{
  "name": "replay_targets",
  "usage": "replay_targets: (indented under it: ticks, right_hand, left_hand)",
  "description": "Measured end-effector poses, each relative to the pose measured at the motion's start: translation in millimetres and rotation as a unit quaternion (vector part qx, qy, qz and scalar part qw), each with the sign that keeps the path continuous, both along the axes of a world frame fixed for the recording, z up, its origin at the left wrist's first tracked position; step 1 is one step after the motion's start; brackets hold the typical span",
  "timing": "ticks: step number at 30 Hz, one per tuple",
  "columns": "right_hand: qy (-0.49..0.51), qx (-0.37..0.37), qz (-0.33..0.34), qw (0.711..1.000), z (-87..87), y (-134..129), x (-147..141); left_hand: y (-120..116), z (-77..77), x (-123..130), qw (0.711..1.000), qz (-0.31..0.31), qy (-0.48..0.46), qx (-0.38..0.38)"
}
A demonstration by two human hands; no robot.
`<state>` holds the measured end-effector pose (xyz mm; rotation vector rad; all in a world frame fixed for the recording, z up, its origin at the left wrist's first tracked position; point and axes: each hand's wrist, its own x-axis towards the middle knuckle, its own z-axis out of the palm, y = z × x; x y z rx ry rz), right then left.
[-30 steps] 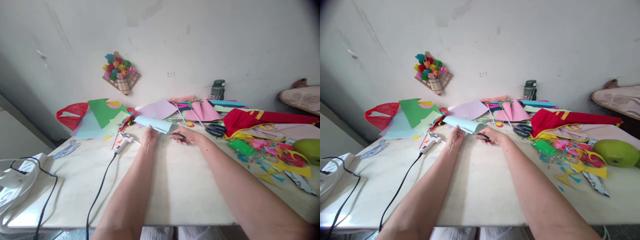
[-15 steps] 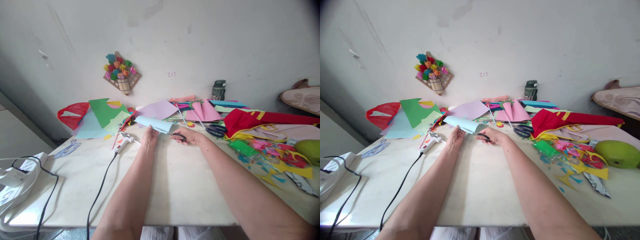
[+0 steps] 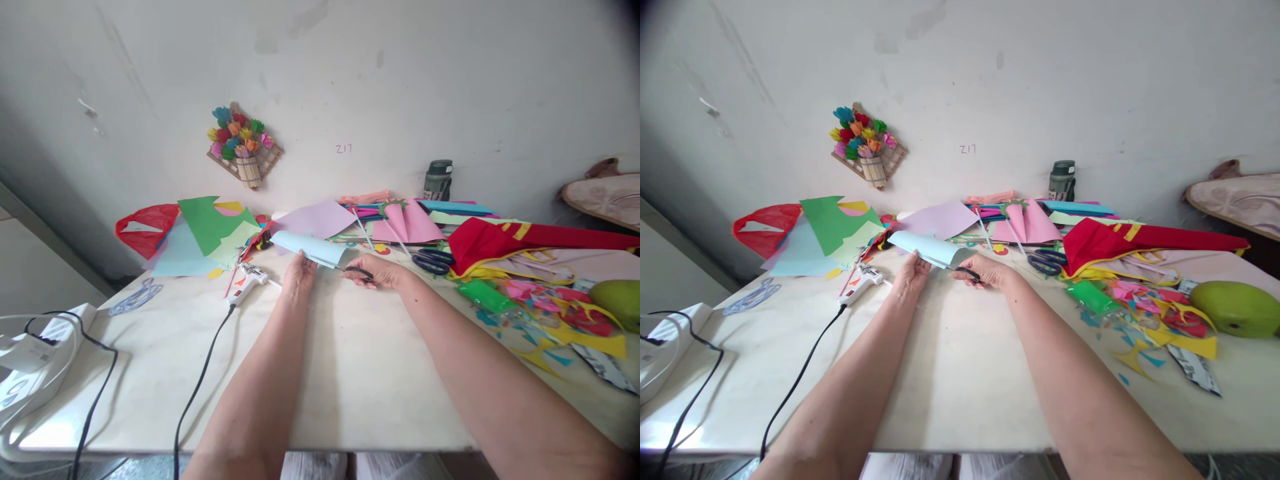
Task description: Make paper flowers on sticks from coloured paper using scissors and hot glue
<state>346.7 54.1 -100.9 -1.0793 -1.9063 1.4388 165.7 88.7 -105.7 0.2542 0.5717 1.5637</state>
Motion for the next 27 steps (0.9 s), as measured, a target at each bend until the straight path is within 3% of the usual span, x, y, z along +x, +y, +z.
replay_targets:
  ticks: [14, 27]
  right_hand:
    - [-0.007, -0.028, 0.017, 0.999, 1.7, 0.3, 4.4]
    - [-0.019, -0.028, -0.021, 0.999, 1.6, -1.3, -0.6]
  left_hand:
    - [-0.3, 2.5, -3.0, 0.999, 0.028, -0.010, -0.018]
    - [-3.2, 0.9, 4.4, 1.000, 0.014, 0.008, -0.001]
